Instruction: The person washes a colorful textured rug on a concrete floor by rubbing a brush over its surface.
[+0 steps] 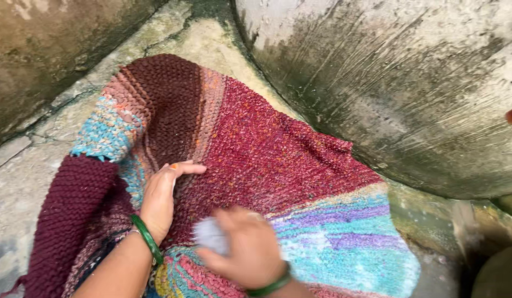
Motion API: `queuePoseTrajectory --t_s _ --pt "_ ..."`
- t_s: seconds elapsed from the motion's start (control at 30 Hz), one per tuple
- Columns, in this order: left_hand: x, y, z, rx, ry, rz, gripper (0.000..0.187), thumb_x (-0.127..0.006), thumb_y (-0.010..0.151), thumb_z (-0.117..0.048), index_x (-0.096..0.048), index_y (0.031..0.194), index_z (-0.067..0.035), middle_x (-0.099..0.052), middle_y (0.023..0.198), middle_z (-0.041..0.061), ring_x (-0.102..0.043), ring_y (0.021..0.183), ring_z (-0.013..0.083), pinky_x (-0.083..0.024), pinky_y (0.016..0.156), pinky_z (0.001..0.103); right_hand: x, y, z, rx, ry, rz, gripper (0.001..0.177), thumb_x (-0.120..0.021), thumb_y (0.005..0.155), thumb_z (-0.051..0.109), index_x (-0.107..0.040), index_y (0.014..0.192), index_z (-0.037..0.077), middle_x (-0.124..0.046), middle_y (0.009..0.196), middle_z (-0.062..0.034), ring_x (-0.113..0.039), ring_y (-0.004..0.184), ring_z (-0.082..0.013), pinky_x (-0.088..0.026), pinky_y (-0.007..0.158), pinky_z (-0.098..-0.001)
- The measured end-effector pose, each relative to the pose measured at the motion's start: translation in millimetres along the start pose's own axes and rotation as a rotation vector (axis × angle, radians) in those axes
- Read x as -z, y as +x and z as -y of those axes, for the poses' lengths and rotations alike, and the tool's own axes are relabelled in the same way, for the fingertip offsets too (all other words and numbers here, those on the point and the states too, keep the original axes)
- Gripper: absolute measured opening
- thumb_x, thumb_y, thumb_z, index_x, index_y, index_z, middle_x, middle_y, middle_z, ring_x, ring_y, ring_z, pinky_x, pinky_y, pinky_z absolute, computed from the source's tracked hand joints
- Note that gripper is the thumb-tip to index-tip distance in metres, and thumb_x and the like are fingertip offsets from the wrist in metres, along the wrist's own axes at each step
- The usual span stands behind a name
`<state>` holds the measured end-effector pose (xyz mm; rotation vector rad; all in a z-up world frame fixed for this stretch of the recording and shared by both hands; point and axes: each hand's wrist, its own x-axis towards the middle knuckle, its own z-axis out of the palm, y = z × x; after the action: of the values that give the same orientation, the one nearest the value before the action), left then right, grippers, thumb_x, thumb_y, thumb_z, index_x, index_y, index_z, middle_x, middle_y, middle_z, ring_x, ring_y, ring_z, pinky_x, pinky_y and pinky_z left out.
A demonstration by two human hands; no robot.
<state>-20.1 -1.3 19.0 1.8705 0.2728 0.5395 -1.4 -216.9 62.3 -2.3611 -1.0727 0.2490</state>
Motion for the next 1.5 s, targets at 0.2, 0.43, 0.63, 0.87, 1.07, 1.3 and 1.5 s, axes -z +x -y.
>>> queuePoseTrajectory --t_s 0.2,0.43,0.63,0.87,1.07,1.3,1.5 --pt "-4.8 1.4 2.0 -0.128 0.136 -0.022 0.053 -0.026 0.1 -0.019 -0.078 0.105 -0.008 -0.076 0.12 0.017 -0.067 0.12 0.0316 -0.037 0.116 0.041 81.4 -81.8 -156.0 -0.07 -0.236 -0.124 0.066 -0.079 0.07 0.047 -0.065 0.117 0.004 -0.072 0.113 -0.02 -0.069 0.099 -0.0383 -0.055 0.082 -0.0459" --pt "-6.1 3.8 -4.3 -0.017 0.033 -0.017 0.053 -0.029 0.101 -0.024 -0.079 0.106 -0.009 -0.077 0.116 0.014 -0.068 0.115 0.0289 -0.041 0.11 0.04 54.0 -57.2 -103.3 -0.828 0.051 -0.317 0.06 -0.071 0.079 0.05 -0.065 0.125 0.011 -0.077 0.104 -0.0147 -0.078 0.093 -0.0329 -0.059 0.086 -0.0462" --pt "-9.5 3.4 3.1 -0.06 -0.047 -0.008 0.054 -0.027 0.101 -0.027 -0.078 0.109 -0.011 -0.077 0.118 0.009 -0.067 0.119 0.0268 -0.033 0.119 0.049 1.6 19.5 3.2 -0.183 -0.239 0.19 0.062 -0.073 0.075 0.06 -0.067 0.12 0.017 -0.069 0.112 -0.014 -0.066 0.107 -0.0335 -0.053 0.09 -0.0483" --pt "-20.2 1.4 7.3 -0.068 0.206 0.006 0.052 -0.029 0.095 -0.024 -0.08 0.102 -0.016 -0.078 0.117 0.001 -0.063 0.125 0.0222 -0.023 0.12 0.049 98.3 50.8 -134.8 -0.744 -0.372 -0.306 0.072 -0.062 0.089 0.066 -0.062 0.126 0.005 -0.07 0.115 -0.0286 -0.069 0.104 -0.0453 -0.054 0.088 -0.0558" --pt "-22.2 1.9 6.5 -0.093 0.223 0.009 0.051 -0.029 0.096 -0.024 -0.079 0.102 -0.017 -0.078 0.115 0.001 -0.062 0.125 0.0219 -0.023 0.121 0.05 9.9 38.1 -37.3 -0.605 -0.159 -0.292 0.062 -0.07 0.08 0.057 -0.063 0.116 0.007 -0.068 0.111 -0.0225 -0.067 0.099 -0.0443 -0.054 0.085 -0.0563" --pt "-21.4 1.9 4.5 -0.062 0.232 0.034 0.052 -0.03 0.095 -0.025 -0.081 0.101 -0.018 -0.079 0.116 -0.001 -0.06 0.126 0.0209 -0.021 0.12 0.048 4.2 33.4 6.8 -0.211 -0.213 0.011 0.06 -0.074 0.074 0.058 -0.066 0.113 0.014 -0.07 0.102 -0.0143 -0.07 0.093 -0.0347 -0.056 0.078 -0.0495" --pt "-23.0 1.1 2.5 -0.065 0.282 0.035 0.051 -0.031 0.095 -0.023 -0.081 0.101 -0.018 -0.078 0.115 -0.002 -0.059 0.126 0.0204 -0.022 0.12 0.045 102.2 57.9 -129.3 -0.883 -0.318 -0.306 0.076 -0.063 0.088 0.068 -0.06 0.123 0.001 -0.071 0.114 -0.0302 -0.07 0.106 -0.0455 -0.055 0.092 -0.0565"
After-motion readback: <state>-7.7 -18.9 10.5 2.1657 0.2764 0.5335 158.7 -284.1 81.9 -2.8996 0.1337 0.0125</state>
